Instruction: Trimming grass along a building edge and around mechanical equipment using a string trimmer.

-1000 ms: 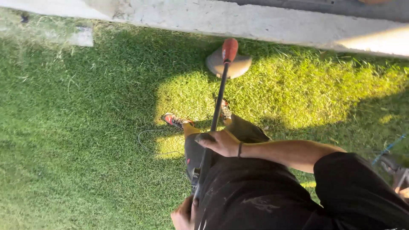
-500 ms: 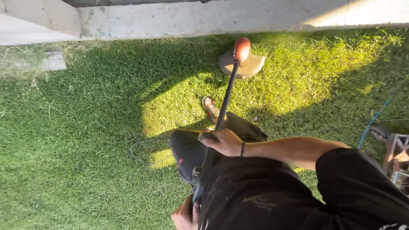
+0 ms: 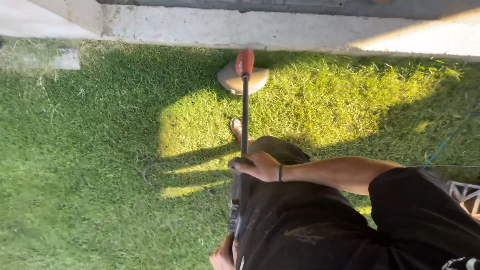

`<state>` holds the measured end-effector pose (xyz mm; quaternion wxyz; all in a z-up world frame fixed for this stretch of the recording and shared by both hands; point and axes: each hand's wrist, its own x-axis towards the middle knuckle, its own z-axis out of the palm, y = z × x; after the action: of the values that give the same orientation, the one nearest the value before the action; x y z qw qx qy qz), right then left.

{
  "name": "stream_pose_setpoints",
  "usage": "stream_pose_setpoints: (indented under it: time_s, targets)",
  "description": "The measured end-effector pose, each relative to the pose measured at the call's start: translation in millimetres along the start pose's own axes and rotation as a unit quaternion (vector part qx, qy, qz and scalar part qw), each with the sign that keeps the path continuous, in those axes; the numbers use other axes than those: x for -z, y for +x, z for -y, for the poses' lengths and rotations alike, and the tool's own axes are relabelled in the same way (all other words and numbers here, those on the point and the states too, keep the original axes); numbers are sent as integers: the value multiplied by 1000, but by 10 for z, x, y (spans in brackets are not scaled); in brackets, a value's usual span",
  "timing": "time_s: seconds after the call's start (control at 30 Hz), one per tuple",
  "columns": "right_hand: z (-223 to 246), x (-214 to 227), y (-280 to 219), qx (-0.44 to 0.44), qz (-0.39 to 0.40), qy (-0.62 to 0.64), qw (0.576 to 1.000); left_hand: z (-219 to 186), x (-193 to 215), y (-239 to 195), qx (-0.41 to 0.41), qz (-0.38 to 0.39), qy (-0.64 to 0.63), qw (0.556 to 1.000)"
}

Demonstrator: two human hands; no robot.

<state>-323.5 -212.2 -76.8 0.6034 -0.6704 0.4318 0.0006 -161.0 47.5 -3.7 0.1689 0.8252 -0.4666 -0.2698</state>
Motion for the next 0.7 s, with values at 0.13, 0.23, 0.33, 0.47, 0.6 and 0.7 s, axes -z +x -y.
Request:
stream_pose_setpoints:
  time_s: [0.13, 0.23, 0.33, 0.47, 0.6, 0.7]
  targets:
    - [-374, -56, -268, 22, -10, -21, 999, -293, -115, -265, -59, -8, -41, 997]
    - [-479, 37, -462, -12, -50, -31, 998, -339, -354, -385, -105, -15, -67, 992]
    - [-678, 112, -719, -29, -72, -21, 997, -311, -616, -556, -95, 3, -69, 993]
    - [-809, 272, -1043, -70, -110, 7, 991, -355, -871, -708, -72, 3, -70, 995]
    - [-839, 438, -1239, -62, -117, -4, 991, -354, -1060, -783, -129, -20, -71, 989]
    - [-892, 547, -1316, -65, -85, -11, 994, -213, -1356, -882, -139, -18, -63, 988]
